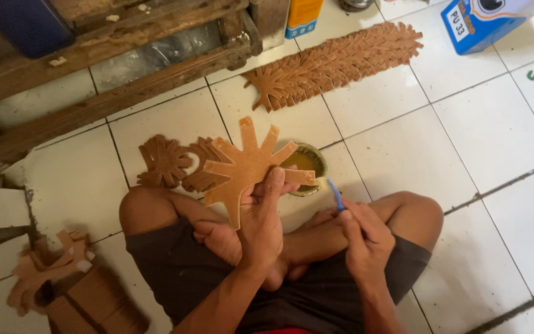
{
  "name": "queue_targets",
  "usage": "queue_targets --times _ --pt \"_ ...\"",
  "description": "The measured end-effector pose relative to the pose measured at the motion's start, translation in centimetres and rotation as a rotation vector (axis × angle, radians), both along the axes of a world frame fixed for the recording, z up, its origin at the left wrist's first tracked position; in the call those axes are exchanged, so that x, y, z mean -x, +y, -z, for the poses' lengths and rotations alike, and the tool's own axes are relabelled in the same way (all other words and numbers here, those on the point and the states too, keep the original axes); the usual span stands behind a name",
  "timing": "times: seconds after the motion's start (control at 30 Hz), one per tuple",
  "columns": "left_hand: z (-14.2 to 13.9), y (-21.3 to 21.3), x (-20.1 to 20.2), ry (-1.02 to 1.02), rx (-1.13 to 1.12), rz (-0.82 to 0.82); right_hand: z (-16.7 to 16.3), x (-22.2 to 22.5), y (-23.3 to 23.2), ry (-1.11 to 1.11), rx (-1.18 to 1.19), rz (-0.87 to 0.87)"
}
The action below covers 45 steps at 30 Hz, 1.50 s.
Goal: The person sits on the floor and applies a yellowish adhesive to star-shaped wooden pieces using a toothbrush. They then place each coated piece onto a long strip of similar pieces laid out on the floor, building a continuous decorative row.
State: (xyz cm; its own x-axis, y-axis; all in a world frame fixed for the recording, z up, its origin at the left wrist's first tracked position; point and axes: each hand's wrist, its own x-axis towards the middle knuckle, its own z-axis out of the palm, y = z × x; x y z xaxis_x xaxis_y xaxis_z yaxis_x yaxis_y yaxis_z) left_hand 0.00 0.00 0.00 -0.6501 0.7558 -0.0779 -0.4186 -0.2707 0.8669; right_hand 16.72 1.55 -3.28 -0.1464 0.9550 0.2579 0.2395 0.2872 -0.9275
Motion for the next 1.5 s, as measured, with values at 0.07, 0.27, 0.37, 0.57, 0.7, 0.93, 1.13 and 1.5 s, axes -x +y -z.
queue_targets --times 0.07,0.27,0.37,0.57,0.7,0.93,1.13,1.5 --pt "-0.4 0.1 -0.2 0.000 0.003 0.017 -0.7 -0.2 0.1 -0.007 -0.036 -0.007" --pt "-0.6 -0.3 -0.9 -0.002 -0.009 0.037 -0.7 -0.9 2.5 -0.046 -0.053 0.061" --pt "1.0 -0.6 0.3 0.035 0.089 0.045 -0.2 -2.6 3.9 0.210 0.228 0.158" --pt "7.3 1.0 5.4 -0.112 0.164 0.031 2.6 -5.7 7.2 0.489 0.324 0.238" --pt "12.6 1.3 9.5 -0.125 0.237 0.093 6.9 -4.2 8.1 0.525 0.474 0.277" --pt "18.1 6.9 13.0 -0.004 0.173 0.189 10.0 -3.8 8.6 0.447 0.480 0.229" --pt "21.1 13.7 13.3 0.059 0.379 0.195 11.1 -4.8 9.0 0.301 0.526 0.239" --pt "22.3 21.4 14.4 0.195 0.513 0.180 12.7 -5.6 10.0 0.234 0.581 0.207"
